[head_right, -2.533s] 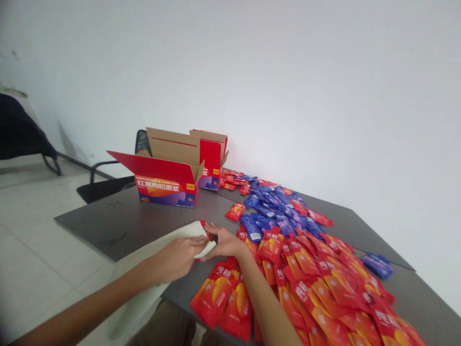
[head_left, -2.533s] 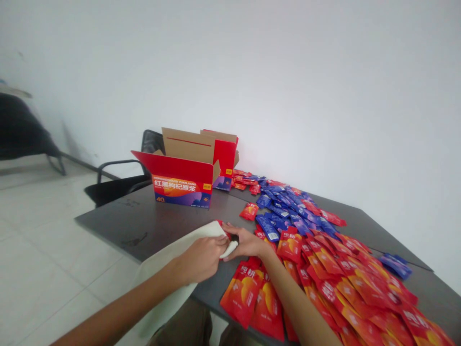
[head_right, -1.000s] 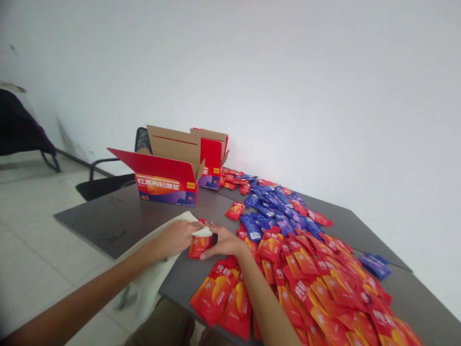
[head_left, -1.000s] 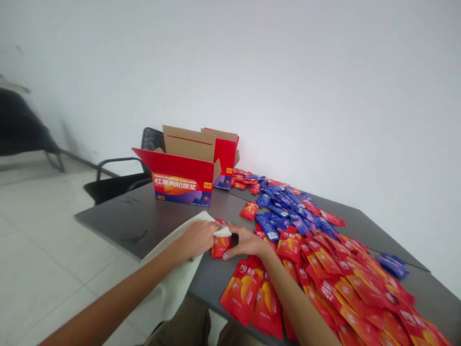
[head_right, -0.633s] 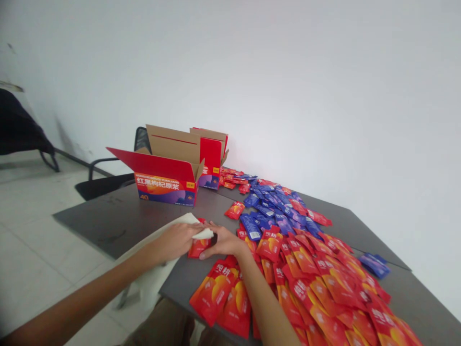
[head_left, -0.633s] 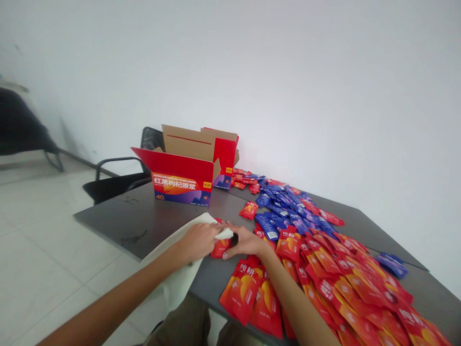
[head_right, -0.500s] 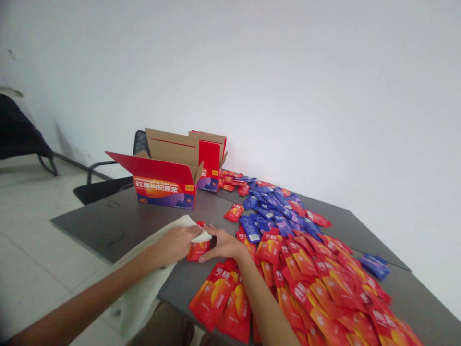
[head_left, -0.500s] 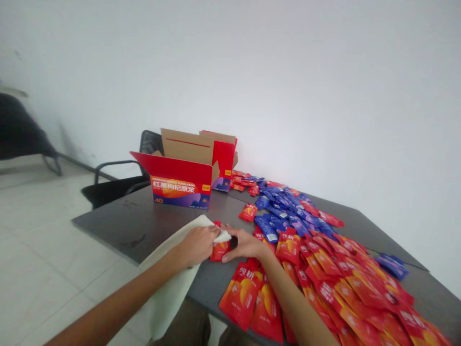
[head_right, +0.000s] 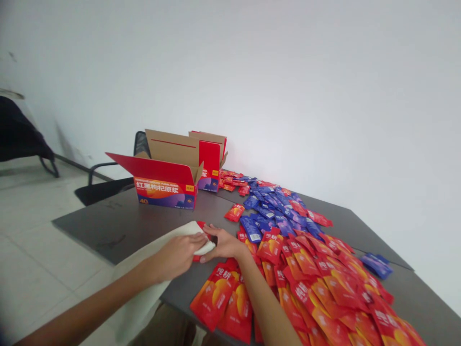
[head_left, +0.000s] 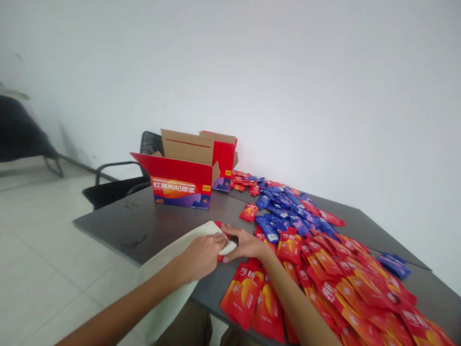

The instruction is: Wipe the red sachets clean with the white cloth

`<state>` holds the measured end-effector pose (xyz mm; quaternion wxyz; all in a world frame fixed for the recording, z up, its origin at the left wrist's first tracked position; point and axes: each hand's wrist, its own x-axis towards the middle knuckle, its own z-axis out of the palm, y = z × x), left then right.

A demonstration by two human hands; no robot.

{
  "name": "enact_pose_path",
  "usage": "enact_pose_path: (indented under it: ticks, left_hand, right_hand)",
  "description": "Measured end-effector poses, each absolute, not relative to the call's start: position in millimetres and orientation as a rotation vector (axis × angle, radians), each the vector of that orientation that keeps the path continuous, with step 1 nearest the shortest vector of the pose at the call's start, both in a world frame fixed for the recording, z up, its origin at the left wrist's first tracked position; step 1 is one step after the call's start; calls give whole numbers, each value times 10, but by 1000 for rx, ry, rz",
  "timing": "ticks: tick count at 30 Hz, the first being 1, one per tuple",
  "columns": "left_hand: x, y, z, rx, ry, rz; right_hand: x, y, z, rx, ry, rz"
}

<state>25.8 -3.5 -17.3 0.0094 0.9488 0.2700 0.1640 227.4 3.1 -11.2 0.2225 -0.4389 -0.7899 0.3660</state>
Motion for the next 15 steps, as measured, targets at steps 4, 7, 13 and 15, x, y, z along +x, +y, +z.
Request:
enact_pose_path:
  ticks: [4,7,13,15]
  left_hand:
    - [239,-27,-165,2937,824,515]
    - [213,118,-93,2886,1073,446]
    - [260,-51,-162,2974,848,466]
    - [259,-47,-178,2976,789,486]
  right_hand:
    - [2286,44,-144,-1229,-2169,984]
    - [2295,38,-128,-1189,-2195,985]
    - [2283,33,-121,-1274,-2184,983]
    - [2279,32,-119,-1246,-2195,972]
